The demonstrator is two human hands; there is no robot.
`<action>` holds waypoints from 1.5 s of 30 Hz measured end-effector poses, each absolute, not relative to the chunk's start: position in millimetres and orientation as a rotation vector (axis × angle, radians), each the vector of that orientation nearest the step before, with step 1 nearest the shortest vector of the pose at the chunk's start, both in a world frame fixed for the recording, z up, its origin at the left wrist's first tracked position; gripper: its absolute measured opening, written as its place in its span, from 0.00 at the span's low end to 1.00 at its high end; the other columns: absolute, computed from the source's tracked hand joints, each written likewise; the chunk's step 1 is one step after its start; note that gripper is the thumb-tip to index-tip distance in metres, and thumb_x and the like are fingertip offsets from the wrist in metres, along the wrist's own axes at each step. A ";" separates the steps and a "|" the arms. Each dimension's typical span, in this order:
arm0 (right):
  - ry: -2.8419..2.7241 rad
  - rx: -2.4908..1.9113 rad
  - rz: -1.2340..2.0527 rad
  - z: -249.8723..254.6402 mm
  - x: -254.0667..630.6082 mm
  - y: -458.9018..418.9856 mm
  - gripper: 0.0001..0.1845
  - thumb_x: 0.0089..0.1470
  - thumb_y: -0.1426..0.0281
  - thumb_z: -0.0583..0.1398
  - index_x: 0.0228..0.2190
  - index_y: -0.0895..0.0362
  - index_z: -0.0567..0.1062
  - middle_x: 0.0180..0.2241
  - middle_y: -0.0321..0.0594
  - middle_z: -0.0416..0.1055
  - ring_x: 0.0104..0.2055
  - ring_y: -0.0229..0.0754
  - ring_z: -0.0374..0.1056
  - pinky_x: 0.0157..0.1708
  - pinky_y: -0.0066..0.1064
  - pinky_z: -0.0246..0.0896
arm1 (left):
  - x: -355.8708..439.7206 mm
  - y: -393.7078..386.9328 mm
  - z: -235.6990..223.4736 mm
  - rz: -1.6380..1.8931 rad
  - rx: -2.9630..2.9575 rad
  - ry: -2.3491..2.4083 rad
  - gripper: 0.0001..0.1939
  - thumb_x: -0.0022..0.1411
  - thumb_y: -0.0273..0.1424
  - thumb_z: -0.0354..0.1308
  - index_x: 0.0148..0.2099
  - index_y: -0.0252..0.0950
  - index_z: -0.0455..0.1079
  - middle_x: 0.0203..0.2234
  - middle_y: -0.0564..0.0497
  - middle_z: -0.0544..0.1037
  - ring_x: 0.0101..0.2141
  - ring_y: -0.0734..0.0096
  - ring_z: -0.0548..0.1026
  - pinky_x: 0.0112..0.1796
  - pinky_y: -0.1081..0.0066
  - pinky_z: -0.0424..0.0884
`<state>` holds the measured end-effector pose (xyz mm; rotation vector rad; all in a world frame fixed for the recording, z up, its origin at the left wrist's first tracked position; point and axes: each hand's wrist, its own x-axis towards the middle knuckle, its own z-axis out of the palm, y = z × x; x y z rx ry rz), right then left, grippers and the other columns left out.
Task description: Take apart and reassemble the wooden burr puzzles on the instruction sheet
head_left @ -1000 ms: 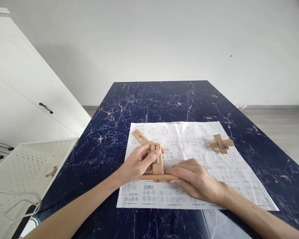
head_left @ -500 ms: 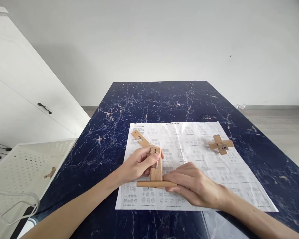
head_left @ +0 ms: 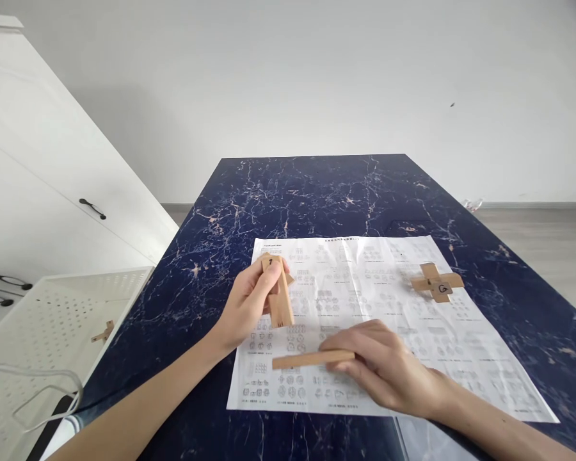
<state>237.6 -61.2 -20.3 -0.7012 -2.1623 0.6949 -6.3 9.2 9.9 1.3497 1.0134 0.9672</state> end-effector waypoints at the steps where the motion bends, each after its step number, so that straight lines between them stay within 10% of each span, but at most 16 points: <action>1: -2.134 -0.765 0.679 -21.1 239.2 -59.8 0.15 0.78 0.63 0.52 0.48 0.55 0.76 0.32 0.39 0.82 0.28 0.41 0.77 0.28 0.31 0.67 | -6.2 9.6 10.7 0.987 1.446 1.038 0.21 0.76 0.50 0.53 0.40 0.38 0.72 0.23 0.57 0.61 0.21 0.76 0.57 0.22 0.74 0.56; 9: -1.857 -1.336 0.736 -24.6 245.8 -49.2 0.12 0.75 0.62 0.54 0.43 0.53 0.75 0.28 0.33 0.78 0.17 0.34 0.60 0.20 0.30 0.57 | -25.4 34.3 8.6 1.110 1.852 1.458 0.16 0.76 0.42 0.53 0.39 0.38 0.72 0.24 0.54 0.73 0.24 0.71 0.69 0.27 0.70 0.61; 27: -2.283 -2.014 0.584 -0.5 214.6 7.8 0.22 0.77 0.59 0.46 0.37 0.54 0.73 0.30 0.42 0.81 0.30 0.46 0.76 0.28 0.32 0.58 | -44.0 48.8 -15.3 0.513 2.344 2.024 0.14 0.75 0.37 0.48 0.38 0.38 0.69 0.24 0.46 0.80 0.27 0.54 0.81 0.31 0.65 0.67; 39: -2.642 -1.876 0.222 8.9 169.4 41.1 0.22 0.78 0.62 0.46 0.45 0.58 0.76 0.40 0.55 0.81 0.43 0.58 0.78 0.42 0.41 0.61 | -39.7 45.2 -26.9 0.723 2.562 1.781 0.15 0.77 0.32 0.45 0.48 0.31 0.71 0.48 0.31 0.77 0.49 0.43 0.78 0.49 0.49 0.73; 45: -2.551 -1.825 0.368 18.1 205.9 2.7 0.23 0.78 0.60 0.45 0.37 0.55 0.73 0.31 0.42 0.79 0.32 0.46 0.75 0.31 0.33 0.57 | -40.2 38.4 -20.3 0.583 2.784 1.117 0.25 0.76 0.48 0.55 0.68 0.43 0.67 0.72 0.46 0.66 0.72 0.50 0.62 0.69 0.51 0.61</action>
